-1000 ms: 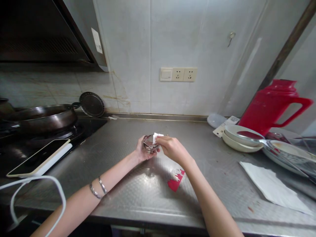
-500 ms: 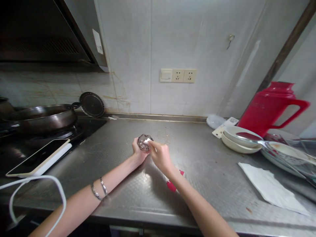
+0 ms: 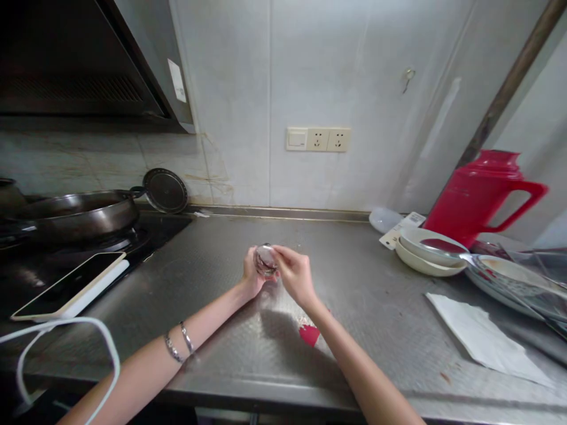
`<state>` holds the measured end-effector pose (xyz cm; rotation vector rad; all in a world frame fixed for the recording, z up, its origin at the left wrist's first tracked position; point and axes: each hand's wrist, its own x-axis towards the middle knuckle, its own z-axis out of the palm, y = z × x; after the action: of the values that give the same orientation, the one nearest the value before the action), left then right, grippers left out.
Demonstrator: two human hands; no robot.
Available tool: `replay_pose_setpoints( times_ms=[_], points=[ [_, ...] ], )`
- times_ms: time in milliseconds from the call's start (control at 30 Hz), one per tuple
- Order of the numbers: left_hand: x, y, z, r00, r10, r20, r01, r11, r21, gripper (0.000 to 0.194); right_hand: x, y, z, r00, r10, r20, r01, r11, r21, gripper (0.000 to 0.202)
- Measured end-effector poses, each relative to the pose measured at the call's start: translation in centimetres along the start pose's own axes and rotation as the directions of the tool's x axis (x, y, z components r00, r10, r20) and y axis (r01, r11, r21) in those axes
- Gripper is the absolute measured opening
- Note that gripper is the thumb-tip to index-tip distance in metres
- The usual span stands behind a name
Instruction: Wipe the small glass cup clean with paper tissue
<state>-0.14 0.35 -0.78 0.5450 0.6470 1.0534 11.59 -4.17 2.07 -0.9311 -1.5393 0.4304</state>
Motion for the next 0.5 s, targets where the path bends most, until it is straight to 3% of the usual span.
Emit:
replay_pose_setpoints(
  times_ms=[133,233,333,433,500],
  points=[
    [-0.3,0.9,0.2,0.996,-0.029,0.089,0.019,0.994,0.103,0.058,1.9,1.2,-2.6,0.964,0.114,-0.240,-0.099,0.992,0.074,0.036],
    [-0.6,1.4,0.3,0.973,-0.138,0.186,0.109,0.981,0.159,0.060,2.8,2.5,-3.8,0.945,0.188,-0.267,-0.177,0.982,0.066,0.042],
    [-0.7,1.7,0.4,0.932,-0.231,0.280,0.171,0.960,0.223,0.067,2.9,3.3,-3.7,0.939,0.331,-0.097,-0.318,0.939,0.132,0.042],
    [-0.7,1.8,0.3,0.887,-0.282,0.364,0.175,0.938,0.299,0.080,2.6,3.1,-3.0,0.849,0.498,0.175,-0.527,0.818,0.230,0.034],
    [-0.7,1.9,0.3,0.865,-0.303,0.400,0.167,0.926,0.340,0.087,2.3,2.5,-2.7,0.797,0.524,0.302,-0.601,0.742,0.297,0.030]
  ],
)
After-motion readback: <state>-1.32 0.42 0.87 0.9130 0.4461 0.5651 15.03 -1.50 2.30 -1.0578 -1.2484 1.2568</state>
